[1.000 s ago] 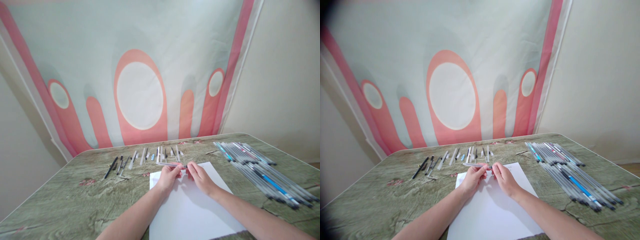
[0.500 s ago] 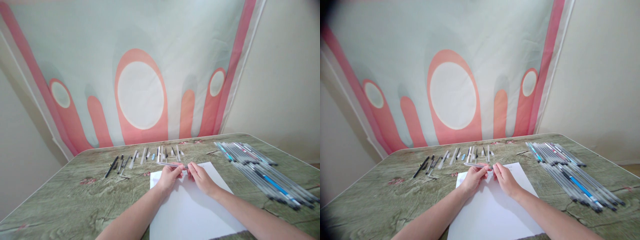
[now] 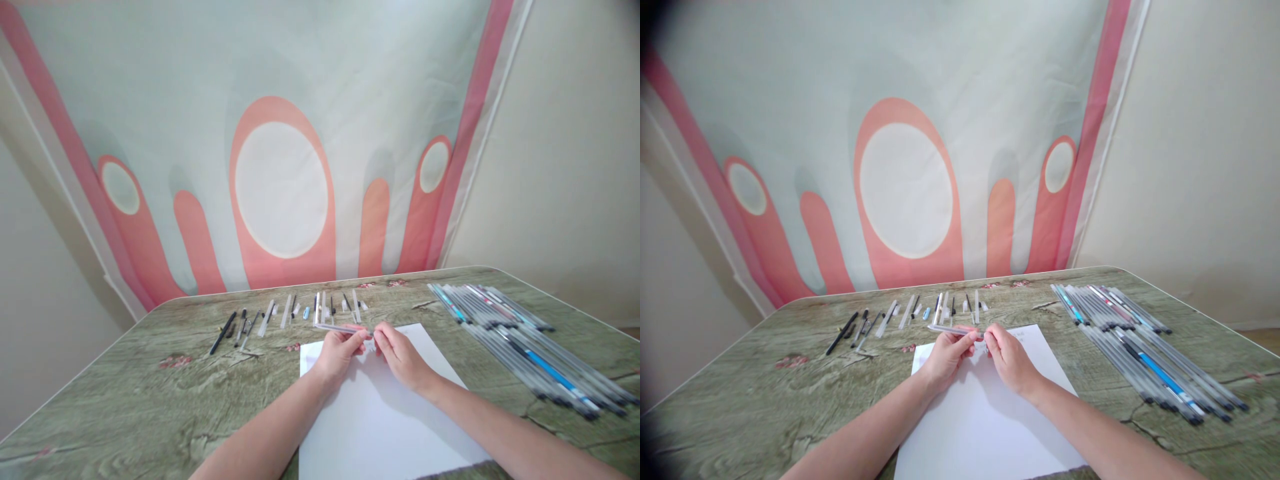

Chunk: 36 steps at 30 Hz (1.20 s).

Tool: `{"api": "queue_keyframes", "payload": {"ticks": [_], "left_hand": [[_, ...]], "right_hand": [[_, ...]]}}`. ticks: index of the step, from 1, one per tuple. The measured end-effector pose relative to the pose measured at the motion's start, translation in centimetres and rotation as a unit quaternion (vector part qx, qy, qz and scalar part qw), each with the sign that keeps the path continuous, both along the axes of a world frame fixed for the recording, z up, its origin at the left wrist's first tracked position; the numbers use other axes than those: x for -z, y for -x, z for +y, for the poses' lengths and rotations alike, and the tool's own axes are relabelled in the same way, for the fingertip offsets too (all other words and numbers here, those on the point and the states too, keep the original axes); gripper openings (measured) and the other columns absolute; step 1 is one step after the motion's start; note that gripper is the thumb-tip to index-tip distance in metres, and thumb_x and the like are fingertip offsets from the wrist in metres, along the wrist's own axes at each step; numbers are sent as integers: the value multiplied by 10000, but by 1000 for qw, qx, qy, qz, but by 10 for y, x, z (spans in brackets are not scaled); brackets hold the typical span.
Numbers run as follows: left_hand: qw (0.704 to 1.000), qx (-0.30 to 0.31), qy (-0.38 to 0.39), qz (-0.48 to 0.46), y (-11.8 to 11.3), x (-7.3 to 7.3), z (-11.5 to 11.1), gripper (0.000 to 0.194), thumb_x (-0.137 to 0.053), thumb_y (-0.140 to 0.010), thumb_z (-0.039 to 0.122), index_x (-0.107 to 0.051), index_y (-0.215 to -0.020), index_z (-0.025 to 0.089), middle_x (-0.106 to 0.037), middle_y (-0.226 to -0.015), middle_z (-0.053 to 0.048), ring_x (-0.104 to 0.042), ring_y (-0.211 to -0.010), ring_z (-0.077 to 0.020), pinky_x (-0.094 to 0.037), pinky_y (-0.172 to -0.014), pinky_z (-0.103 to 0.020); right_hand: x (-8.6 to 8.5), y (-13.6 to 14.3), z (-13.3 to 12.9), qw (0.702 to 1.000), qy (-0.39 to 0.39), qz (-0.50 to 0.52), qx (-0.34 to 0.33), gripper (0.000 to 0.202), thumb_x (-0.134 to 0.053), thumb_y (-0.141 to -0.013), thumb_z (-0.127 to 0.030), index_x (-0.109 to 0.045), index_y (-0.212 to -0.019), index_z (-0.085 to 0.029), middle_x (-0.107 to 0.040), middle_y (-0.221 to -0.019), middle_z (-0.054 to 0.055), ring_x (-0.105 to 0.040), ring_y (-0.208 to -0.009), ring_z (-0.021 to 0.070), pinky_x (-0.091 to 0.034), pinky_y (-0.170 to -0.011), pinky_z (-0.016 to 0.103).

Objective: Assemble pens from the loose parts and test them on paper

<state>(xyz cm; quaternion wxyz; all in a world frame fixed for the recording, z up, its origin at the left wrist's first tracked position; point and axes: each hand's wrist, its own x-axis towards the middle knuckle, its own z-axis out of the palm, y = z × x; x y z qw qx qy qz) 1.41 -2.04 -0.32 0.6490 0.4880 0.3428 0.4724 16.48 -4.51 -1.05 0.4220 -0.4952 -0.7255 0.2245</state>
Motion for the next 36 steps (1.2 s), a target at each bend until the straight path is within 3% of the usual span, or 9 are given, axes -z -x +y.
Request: {"api": "queue_keyframes", "payload": {"ticks": [12,17,22,25,30,36], "left_hand": [[999,5,-31,16,2,1,0,303,-690,-622,371,-633,-775,116,-559,-621,-1,-436,-505,-51,-342,-501,-178],[999,6,-27,17,2,2,1,307,-666,-651,377,-629,-798,111,-569,-647,-15,-437,-512,-51,-346,-511,-177],[1000,0,16,-12,2,-2,1,339,-605,-697,435,-607,-766,103,-581,-691,-37,-449,-518,-51,-368,-531,-180],[999,-3,31,-43,2,-5,0,351,-593,-698,460,-573,-733,111,-560,-647,-23,-459,-507,-59,-378,-529,-190],[997,46,40,-53,-2,-9,-8,389,-536,-715,519,-518,-682,132,-523,-599,2,-485,-485,-77,-381,-508,-209],[990,135,12,46,-5,-9,-16,395,-527,-723,513,-488,-615,134,-499,-535,7,-455,-413,-74,-350,-449,-204]], "right_hand": [[2,-1,3,982,121,126,-76,333,-271,-891,-430,-412,-692,-203,-495,-576,-34,-465,-510,107,-377,-520,235],[2,0,4,974,134,164,-82,344,-291,-881,-447,-430,-691,-197,-487,-557,-34,-464,-493,105,-384,-499,234],[3,0,2,976,102,185,-60,335,-285,-880,-447,-447,-731,-195,-498,-599,-23,-488,-526,111,-403,-508,235],[3,-1,3,982,65,177,-28,246,-370,-854,-428,-461,-865,-199,-521,-685,-8,-503,-558,114,-411,-506,227],[1,-2,5,992,8,126,-5,340,-398,-846,-366,-407,-1151,-216,-544,-812,27,-506,-576,116,-429,-526,236],[-1,-5,3,997,-22,57,-41,427,-356,-860,-299,-334,-1284,-247,-536,-917,39,-504,-617,114,-448,-589,249]]}}
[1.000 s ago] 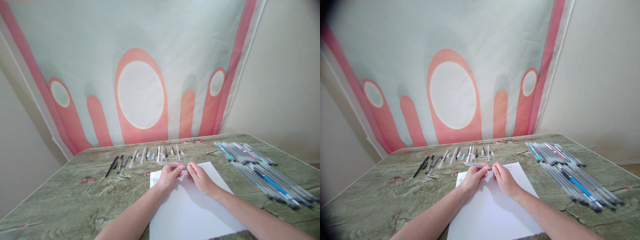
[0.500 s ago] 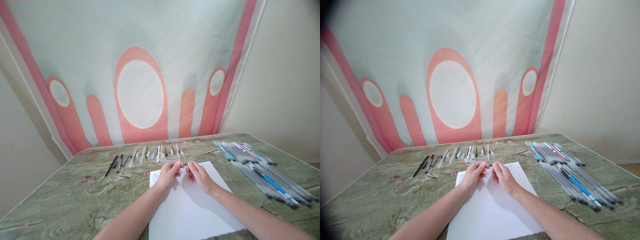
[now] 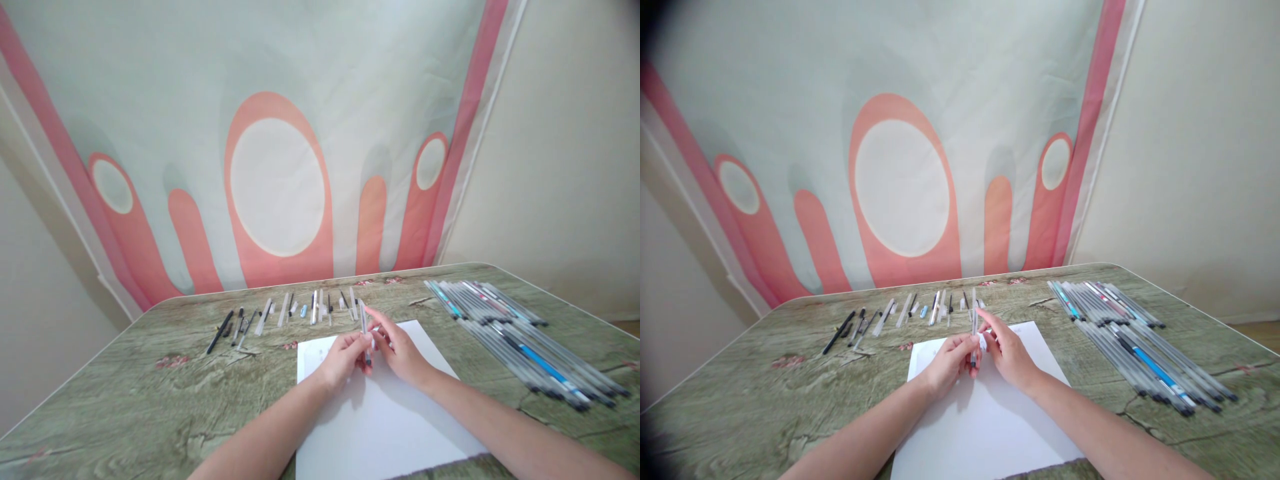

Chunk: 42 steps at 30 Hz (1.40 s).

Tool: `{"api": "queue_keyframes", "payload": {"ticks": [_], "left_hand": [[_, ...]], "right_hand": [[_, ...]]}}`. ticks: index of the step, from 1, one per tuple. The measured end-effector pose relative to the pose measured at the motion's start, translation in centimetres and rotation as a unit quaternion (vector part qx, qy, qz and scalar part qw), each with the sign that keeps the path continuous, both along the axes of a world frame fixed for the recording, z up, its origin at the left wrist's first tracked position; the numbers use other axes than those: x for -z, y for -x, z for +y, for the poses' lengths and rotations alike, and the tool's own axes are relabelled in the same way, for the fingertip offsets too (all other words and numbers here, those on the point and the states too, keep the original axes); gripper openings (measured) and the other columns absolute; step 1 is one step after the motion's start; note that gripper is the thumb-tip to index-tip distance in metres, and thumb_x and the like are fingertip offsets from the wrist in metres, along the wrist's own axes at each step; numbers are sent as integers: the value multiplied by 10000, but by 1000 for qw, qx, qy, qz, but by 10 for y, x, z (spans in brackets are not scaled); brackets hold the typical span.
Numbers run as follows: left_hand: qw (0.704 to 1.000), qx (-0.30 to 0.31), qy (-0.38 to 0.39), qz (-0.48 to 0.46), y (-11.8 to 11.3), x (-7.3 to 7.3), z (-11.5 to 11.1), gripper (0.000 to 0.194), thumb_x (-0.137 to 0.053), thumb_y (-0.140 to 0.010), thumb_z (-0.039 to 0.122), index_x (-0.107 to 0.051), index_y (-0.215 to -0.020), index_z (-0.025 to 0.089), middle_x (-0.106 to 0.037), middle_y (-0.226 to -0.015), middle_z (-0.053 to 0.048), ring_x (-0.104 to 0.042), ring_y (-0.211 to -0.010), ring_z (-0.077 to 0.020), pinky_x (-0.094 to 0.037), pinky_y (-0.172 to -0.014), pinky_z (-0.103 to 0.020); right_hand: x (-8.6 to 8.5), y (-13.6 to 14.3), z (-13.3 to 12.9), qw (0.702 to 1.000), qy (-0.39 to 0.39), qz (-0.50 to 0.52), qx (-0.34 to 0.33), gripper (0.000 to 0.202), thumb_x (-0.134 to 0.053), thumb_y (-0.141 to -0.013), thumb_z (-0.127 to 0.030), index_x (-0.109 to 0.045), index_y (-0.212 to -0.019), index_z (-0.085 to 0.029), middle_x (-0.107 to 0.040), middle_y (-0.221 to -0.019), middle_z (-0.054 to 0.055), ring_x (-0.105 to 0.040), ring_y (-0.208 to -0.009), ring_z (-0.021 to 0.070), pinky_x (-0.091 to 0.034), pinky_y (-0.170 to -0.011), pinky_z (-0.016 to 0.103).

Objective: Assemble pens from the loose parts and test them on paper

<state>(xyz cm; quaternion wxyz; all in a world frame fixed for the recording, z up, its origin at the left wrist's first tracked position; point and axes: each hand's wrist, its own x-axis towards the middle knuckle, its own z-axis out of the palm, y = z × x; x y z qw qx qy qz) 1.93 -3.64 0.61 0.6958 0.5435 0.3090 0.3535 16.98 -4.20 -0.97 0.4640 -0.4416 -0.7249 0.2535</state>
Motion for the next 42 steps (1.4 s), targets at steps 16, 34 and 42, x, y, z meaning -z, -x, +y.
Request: {"api": "queue_keyframes", "payload": {"ticks": [16,34,42], "left_hand": [[901,129,-360,203,1,-10,-20,304,-472,-794,395,-652,-870,162,-636,-814,-65,-553,-721,-149,-412,-669,-238],[861,148,-428,231,0,-5,-19,210,-511,-765,234,-658,-907,185,-619,-959,-67,-574,-801,-150,-433,-742,-248],[852,125,-447,243,-1,-10,-21,216,-485,-793,253,-646,-912,170,-622,-940,-78,-564,-845,-160,-422,-784,-256]], "right_hand": [[-10,-29,24,986,36,104,123,452,-386,-821,-488,-541,-1103,-170,-589,-790,55,-514,-547,119,-445,-488,239],[5,-71,17,981,138,77,109,160,-465,-748,-338,-494,-767,-182,-543,-607,-28,-543,-555,128,-447,-561,258],[19,-85,12,977,45,-85,191,193,-440,-760,-362,-475,-668,-196,-515,-529,-22,-495,-506,141,-361,-510,254]]}}
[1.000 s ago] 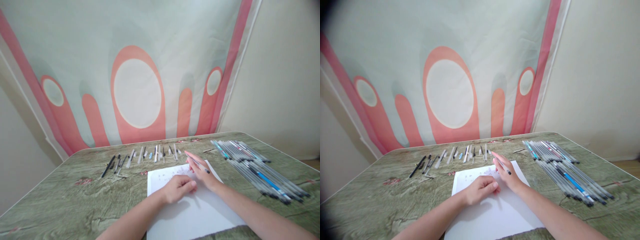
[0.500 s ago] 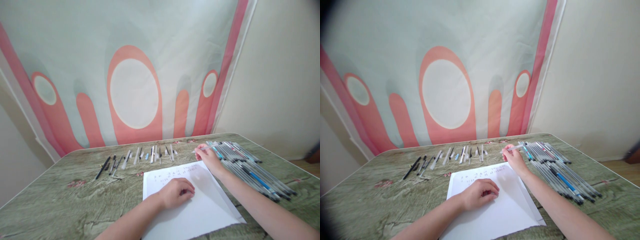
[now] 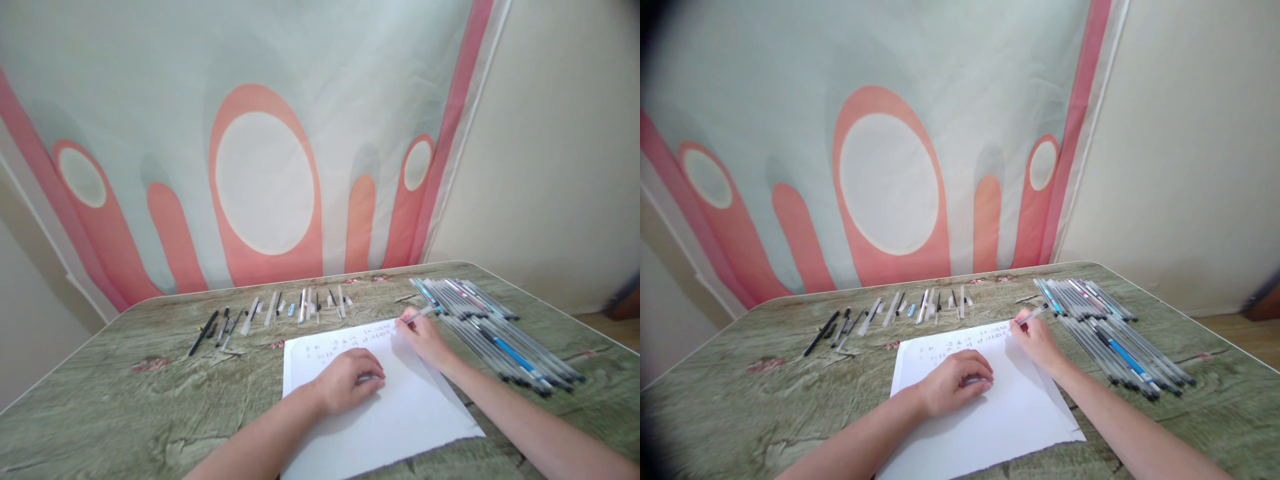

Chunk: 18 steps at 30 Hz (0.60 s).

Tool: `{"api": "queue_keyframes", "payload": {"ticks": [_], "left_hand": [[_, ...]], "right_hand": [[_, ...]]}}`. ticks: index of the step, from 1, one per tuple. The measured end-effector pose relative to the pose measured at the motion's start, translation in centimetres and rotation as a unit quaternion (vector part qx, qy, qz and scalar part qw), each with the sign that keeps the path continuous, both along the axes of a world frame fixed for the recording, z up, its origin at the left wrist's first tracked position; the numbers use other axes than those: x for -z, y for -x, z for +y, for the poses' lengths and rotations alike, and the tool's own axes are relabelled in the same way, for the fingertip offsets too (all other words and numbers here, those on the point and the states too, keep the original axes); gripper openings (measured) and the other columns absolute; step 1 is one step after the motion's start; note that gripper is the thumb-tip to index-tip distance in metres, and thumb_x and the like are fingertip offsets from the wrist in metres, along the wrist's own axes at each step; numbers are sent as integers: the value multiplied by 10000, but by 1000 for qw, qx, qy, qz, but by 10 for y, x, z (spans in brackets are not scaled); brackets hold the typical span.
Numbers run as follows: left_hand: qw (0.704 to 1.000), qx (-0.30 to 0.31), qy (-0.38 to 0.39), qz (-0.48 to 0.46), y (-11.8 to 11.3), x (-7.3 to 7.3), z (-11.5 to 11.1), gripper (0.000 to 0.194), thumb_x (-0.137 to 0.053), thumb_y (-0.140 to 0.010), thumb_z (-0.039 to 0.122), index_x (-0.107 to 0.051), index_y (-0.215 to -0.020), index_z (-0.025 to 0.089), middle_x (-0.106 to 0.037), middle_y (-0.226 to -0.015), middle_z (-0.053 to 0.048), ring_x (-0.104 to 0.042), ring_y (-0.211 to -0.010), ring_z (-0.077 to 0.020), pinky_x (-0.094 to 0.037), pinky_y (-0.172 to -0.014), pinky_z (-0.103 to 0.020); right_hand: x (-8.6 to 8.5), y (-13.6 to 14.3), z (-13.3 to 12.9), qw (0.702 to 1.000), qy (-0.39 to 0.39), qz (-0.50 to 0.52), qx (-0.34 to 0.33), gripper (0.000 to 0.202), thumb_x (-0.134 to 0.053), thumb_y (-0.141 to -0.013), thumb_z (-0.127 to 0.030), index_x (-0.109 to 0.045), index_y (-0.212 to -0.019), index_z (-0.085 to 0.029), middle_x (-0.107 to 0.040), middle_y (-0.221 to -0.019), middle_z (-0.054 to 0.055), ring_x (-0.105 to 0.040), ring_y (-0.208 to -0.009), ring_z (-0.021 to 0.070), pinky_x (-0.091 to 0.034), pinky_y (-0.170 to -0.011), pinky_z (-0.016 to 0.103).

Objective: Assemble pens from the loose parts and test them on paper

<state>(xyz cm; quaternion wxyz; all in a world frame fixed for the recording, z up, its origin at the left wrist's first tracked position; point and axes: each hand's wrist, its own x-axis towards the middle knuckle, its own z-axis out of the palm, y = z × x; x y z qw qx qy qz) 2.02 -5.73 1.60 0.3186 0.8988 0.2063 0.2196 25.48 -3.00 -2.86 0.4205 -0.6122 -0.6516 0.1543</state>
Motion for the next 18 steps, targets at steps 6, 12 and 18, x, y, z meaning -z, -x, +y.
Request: {"api": "queue_keyframes", "payload": {"ticks": [6,12,18], "left_hand": [[996,-29,-83,25,-1,5,1,268,-466,-809,279,-615,-1003,169,-582,-1094,-108,-513,-1023,-210,-354,-915,-331],[991,-18,-125,45,0,7,1,301,-438,-825,293,-585,-1060,175,-551,-1155,-109,-485,-1074,-222,-337,-939,-347],[987,-16,-148,66,0,6,2,302,-412,-841,298,-573,-1065,172,-547,-1159,-94,-473,-1087,-206,-328,-956,-340]], "right_hand": [[-2,2,-2,1000,-10,-21,-10,197,-444,-759,-355,-461,-645,-196,-492,-513,-32,-468,-493,128,-334,-501,242],[6,-3,3,1000,-4,-20,-12,201,-465,-758,-358,-459,-643,-194,-484,-518,-38,-467,-500,126,-337,-497,235],[8,-5,4,1000,-4,-19,-15,193,-466,-767,-344,-462,-648,-193,-490,-531,-36,-467,-510,123,-340,-497,229]]}}
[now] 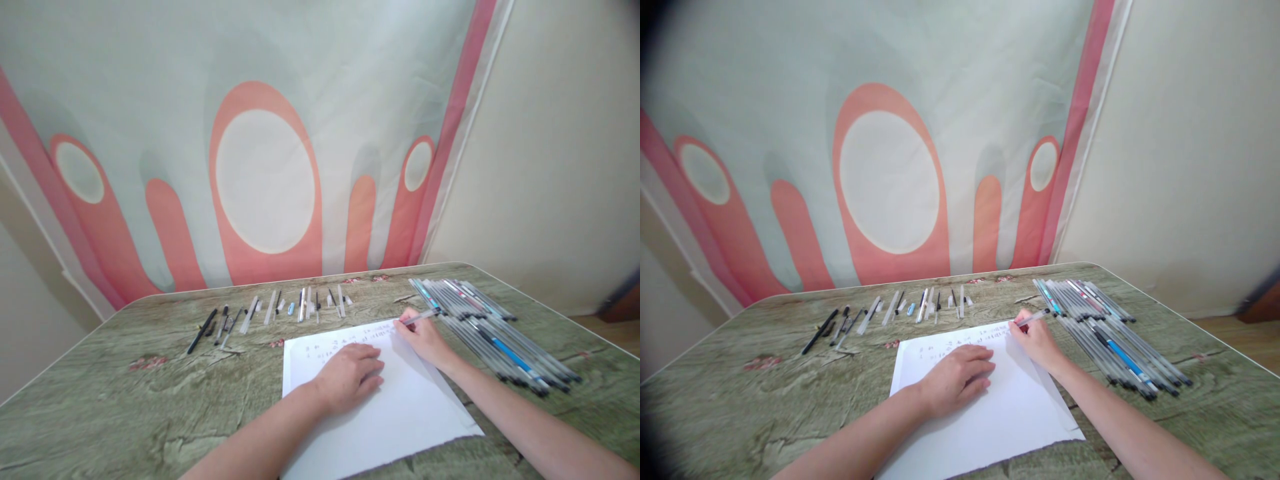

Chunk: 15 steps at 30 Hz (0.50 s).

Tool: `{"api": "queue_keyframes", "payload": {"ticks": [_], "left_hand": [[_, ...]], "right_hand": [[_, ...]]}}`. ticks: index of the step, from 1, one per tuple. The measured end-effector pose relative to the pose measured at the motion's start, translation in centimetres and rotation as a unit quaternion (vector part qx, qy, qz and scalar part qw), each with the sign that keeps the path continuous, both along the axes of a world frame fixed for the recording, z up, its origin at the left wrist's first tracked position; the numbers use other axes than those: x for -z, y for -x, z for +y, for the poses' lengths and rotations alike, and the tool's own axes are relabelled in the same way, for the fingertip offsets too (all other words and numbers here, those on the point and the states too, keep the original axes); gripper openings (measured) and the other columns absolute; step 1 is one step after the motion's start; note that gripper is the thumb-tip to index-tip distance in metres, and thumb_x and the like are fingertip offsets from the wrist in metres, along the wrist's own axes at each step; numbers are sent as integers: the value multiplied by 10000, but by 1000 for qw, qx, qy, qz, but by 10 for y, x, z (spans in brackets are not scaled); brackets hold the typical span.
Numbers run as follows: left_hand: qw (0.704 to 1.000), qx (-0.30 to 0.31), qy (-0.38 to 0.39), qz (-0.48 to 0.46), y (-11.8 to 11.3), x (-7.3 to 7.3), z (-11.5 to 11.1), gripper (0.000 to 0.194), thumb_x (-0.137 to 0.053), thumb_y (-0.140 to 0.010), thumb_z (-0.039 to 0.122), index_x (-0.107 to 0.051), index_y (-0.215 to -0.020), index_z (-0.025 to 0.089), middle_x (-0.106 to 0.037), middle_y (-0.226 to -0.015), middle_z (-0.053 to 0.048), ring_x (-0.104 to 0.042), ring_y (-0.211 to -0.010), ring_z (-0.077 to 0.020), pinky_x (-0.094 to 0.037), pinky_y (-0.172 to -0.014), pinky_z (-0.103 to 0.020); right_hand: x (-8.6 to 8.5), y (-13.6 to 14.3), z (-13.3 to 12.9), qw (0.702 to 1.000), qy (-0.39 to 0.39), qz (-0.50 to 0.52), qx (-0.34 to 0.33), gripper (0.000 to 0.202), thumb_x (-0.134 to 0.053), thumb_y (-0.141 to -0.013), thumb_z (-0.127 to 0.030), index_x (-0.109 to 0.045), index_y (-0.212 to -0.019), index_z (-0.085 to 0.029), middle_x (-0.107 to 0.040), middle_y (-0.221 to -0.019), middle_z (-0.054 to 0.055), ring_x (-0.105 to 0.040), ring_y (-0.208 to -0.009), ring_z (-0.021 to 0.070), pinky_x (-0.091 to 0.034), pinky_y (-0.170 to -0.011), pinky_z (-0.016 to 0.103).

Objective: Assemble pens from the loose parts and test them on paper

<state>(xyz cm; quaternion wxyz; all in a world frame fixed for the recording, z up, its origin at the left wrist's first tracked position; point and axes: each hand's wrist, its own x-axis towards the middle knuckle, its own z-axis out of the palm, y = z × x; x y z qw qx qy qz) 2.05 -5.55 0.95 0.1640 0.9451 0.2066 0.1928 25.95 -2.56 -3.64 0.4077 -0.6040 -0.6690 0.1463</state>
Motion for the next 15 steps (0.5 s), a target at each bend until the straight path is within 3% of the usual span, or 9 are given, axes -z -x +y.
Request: {"api": "queue_keyframes", "payload": {"ticks": [5,11,15], "left_hand": [[1000,-2,-11,17,0,1,0,296,-390,-854,305,-564,-1056,178,-539,-1166,-80,-468,-1092,-195,-334,-957,-339],[1000,-7,-14,21,0,0,0,305,-376,-860,312,-549,-1075,181,-530,-1179,-77,-456,-1107,-191,-337,-957,-334],[1000,-2,-14,26,0,-1,0,306,-377,-859,310,-548,-1076,179,-528,-1181,-78,-454,-1110,-193,-335,-961,-337]], "right_hand": [[-6,4,-4,1000,-1,21,-18,168,-455,-780,-339,-480,-699,-194,-507,-584,-26,-483,-543,127,-362,-512,230],[-16,8,-11,994,10,60,-89,143,-446,-789,-329,-500,-839,-207,-575,-751,-4,-547,-696,144,-417,-628,242],[-11,5,-7,993,35,99,-55,170,-417,-800,-359,-482,-812,-202,-589,-653,-6,-566,-625,153,-422,-588,248]]}}
